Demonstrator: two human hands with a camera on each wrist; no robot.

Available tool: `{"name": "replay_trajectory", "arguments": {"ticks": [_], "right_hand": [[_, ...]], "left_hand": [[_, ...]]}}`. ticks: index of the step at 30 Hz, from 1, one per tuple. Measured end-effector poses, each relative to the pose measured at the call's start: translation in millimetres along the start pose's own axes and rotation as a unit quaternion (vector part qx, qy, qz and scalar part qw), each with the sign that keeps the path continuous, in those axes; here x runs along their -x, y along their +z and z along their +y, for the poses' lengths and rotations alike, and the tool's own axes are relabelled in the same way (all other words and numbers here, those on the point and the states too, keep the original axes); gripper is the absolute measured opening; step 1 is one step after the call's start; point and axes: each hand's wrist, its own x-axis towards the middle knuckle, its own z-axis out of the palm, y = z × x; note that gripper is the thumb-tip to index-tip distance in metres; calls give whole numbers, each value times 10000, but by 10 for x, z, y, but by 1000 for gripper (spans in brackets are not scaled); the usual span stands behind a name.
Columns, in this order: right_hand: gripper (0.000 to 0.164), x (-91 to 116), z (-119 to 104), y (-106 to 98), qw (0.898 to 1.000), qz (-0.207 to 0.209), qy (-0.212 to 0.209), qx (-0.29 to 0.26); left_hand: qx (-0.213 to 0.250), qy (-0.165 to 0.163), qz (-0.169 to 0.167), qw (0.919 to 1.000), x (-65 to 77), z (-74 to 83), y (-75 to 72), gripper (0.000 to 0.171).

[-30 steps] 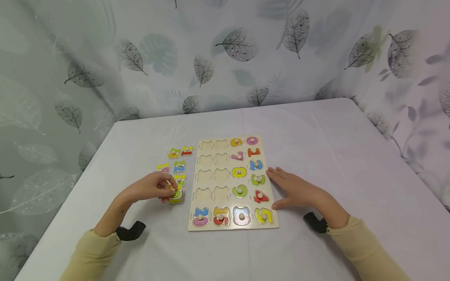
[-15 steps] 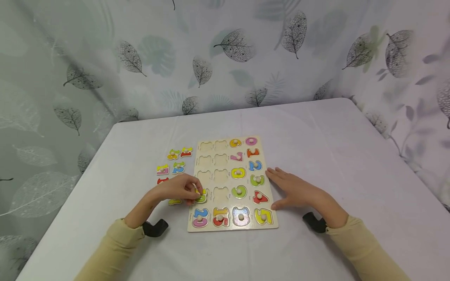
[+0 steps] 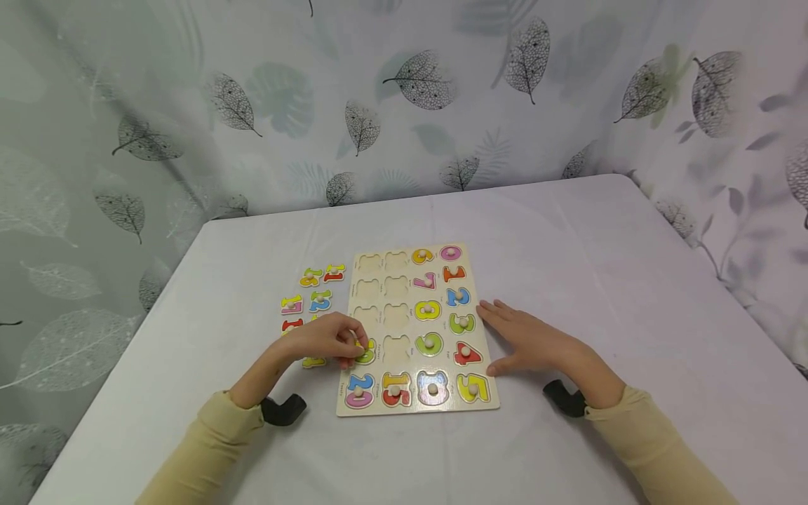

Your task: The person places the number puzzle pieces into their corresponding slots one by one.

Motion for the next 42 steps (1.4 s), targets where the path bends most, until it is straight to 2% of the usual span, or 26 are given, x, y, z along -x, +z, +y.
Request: {"name": "replay_trajectory", "arguments": {"ticks": [10, 17, 22, 27, 35, 39, 42], "right_hand": [[102, -7, 2, -10, 10000, 8, 57, 1], [103, -13, 2, -12, 9998, -7, 169, 43], [103, -15, 14, -1, 9998, -20, 175, -80], [103, -19, 12, 29, 9997, -85, 125, -196], [102, -16, -7, -1, 9999, -27, 91, -37], [102, -4, -23, -21, 9999, -45, 48, -105], [101, 7, -22, -10, 9998, -30, 62, -165]], "left_hand": [[83, -84, 115, 9999, -24, -6, 17, 4], [166, -10, 83, 9998, -18, 8, 4, 5], [422, 40, 45, 9991, 14, -17, 2, 11], [500, 81, 156, 9986, 130, -63, -57, 15], [11, -127, 808, 9966, 468, -261, -356, 14], [-32, -162, 761, 9970, 569, -378, -414, 16], [64, -92, 606, 9981, 580, -429, -395, 17]]}}
